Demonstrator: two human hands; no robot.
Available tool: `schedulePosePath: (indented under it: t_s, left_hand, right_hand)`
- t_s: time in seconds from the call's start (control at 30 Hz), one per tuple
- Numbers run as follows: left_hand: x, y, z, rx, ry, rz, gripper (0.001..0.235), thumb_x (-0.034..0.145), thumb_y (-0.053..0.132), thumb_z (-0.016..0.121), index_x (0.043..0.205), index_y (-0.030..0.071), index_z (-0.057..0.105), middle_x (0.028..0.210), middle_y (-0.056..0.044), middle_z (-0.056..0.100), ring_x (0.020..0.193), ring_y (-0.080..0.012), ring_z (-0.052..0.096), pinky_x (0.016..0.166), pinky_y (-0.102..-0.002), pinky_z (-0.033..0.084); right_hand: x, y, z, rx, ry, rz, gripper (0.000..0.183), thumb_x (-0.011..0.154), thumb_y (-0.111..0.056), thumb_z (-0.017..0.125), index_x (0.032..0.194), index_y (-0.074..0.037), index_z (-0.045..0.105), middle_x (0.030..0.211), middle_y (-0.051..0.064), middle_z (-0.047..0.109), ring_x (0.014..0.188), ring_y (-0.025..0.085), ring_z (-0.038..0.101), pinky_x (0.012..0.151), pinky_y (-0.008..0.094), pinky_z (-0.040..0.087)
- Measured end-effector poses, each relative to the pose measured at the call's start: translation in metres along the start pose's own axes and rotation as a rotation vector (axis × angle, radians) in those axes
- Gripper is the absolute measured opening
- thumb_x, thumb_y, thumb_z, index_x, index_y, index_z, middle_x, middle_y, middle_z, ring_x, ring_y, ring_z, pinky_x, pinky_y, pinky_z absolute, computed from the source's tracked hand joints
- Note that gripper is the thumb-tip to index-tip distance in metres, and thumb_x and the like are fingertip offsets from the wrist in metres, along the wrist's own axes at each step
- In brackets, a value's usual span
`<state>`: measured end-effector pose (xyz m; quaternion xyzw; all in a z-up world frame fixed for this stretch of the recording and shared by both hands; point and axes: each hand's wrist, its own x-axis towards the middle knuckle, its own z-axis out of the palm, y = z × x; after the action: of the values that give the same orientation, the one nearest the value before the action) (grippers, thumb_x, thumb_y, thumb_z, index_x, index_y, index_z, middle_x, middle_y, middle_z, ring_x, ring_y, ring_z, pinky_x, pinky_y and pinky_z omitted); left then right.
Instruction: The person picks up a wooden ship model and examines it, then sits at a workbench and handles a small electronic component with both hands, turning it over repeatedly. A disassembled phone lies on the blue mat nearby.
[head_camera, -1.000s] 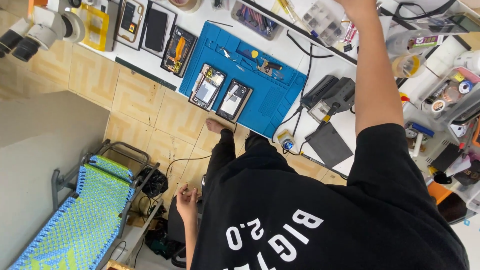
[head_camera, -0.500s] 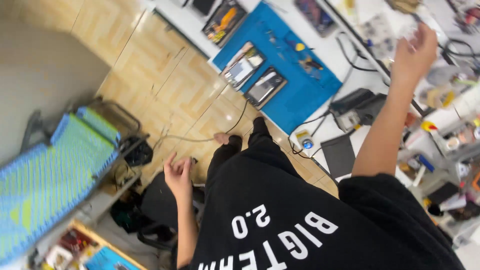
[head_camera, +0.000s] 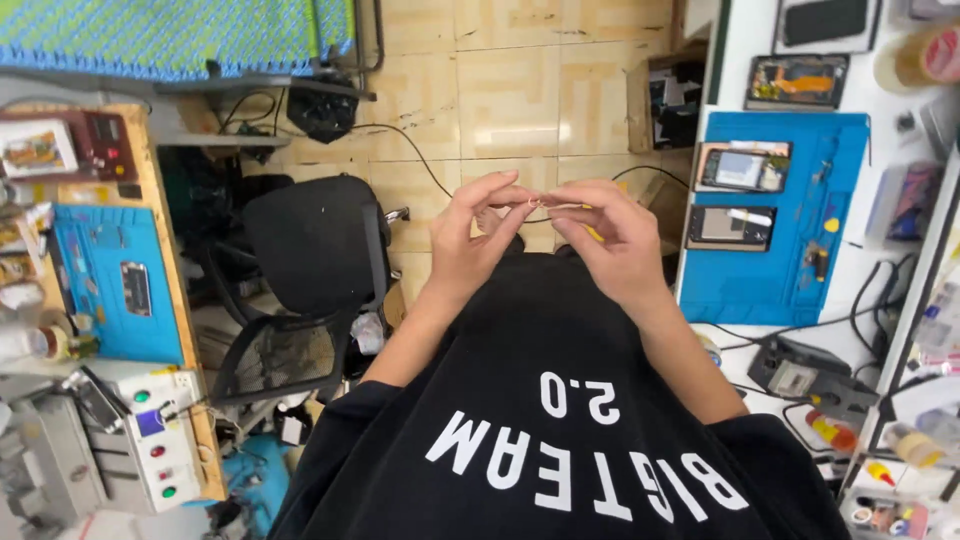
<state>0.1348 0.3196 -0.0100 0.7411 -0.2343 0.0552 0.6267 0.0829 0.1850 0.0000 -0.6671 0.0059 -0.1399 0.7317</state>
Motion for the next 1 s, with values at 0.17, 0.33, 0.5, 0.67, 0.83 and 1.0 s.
schedulePosePath:
  t_s: [0.17, 0.33, 0.5, 0.67, 0.83, 1.0]
  left_hand:
    - [-0.012, -0.003, -0.089, 0.049, 0.142, -0.058, 0.035, 0.072, 0.003, 0.067, 0.103, 0.007, 0.052, 0.077, 0.0, 0.065, 0.063, -0.009, 0.062, 0.066, -0.019, 0.049]
    - [-0.058, -0.001, -0.169, -0.017, 0.375, -0.245, 0.038, 0.074, 0.005, 0.063, 0.109, 0.009, 0.049, 0.077, -0.004, 0.064, 0.067, -0.0137, 0.063, 0.067, -0.026, 0.051]
    - [-0.109, -0.01, -0.218, -0.213, 0.559, -0.552, 0.048, 0.074, 0.007, 0.063, 0.117, 0.01, 0.041, 0.077, -0.009, 0.063, 0.072, -0.0193, 0.062, 0.071, -0.03, 0.05]
    - [-0.161, -0.047, -0.253, -0.059, 0.568, -0.801, 0.052, 0.073, 0.014, 0.063, 0.118, 0.009, 0.038, 0.089, -0.014, 0.061, 0.082, -0.0286, 0.059, 0.075, -0.038, 0.047]
    - [-0.254, -0.167, -0.248, 0.511, 0.289, -1.355, 0.043, 0.077, 0.014, 0.058, 0.116, 0.007, 0.041, 0.093, -0.017, 0.058, 0.089, -0.0316, 0.057, 0.081, -0.044, 0.042]
    - [-0.28, -0.208, -0.281, 0.171, 0.407, -1.619, 0.037, 0.077, 0.016, 0.057, 0.113, 0.019, 0.046, 0.104, -0.013, 0.056, 0.099, -0.0291, 0.054, 0.08, -0.042, 0.044]
  right_hand:
    - [0.024, 0.012, 0.083, -0.14, -0.213, -0.03, 0.017, 0.075, 0.014, 0.057, 0.091, 0.012, 0.055, 0.084, 0.019, 0.055, 0.077, 0.028, 0.061, 0.065, 0.034, 0.053]
    - [0.03, 0.019, 0.176, -0.234, -0.558, -0.139, 0.009, 0.075, 0.009, 0.062, 0.083, 0.007, 0.06, 0.08, 0.016, 0.059, 0.075, 0.024, 0.061, 0.062, 0.03, 0.051]
    - [0.024, 0.054, 0.245, -0.18, -0.859, 0.035, 0.004, 0.077, 0.007, 0.057, 0.08, 0.005, 0.058, 0.075, 0.015, 0.06, 0.068, 0.019, 0.061, 0.059, 0.03, 0.051]
    - [0.034, 0.11, 0.299, -0.207, -0.88, 0.574, 0.007, 0.083, -0.002, 0.052, 0.087, 0.003, 0.055, 0.082, 0.015, 0.058, 0.076, 0.018, 0.058, 0.068, 0.028, 0.051]
    - [0.056, 0.161, 0.354, -0.261, -0.953, 0.822, 0.011, 0.082, -0.01, 0.052, 0.088, 0.0, 0.054, 0.085, 0.01, 0.059, 0.075, 0.014, 0.059, 0.066, 0.021, 0.05]
    - [0.091, 0.222, 0.429, -0.385, -1.147, 0.961, 0.017, 0.079, -0.013, 0.058, 0.089, 0.001, 0.056, 0.09, 0.015, 0.06, 0.077, 0.021, 0.061, 0.066, 0.025, 0.05]
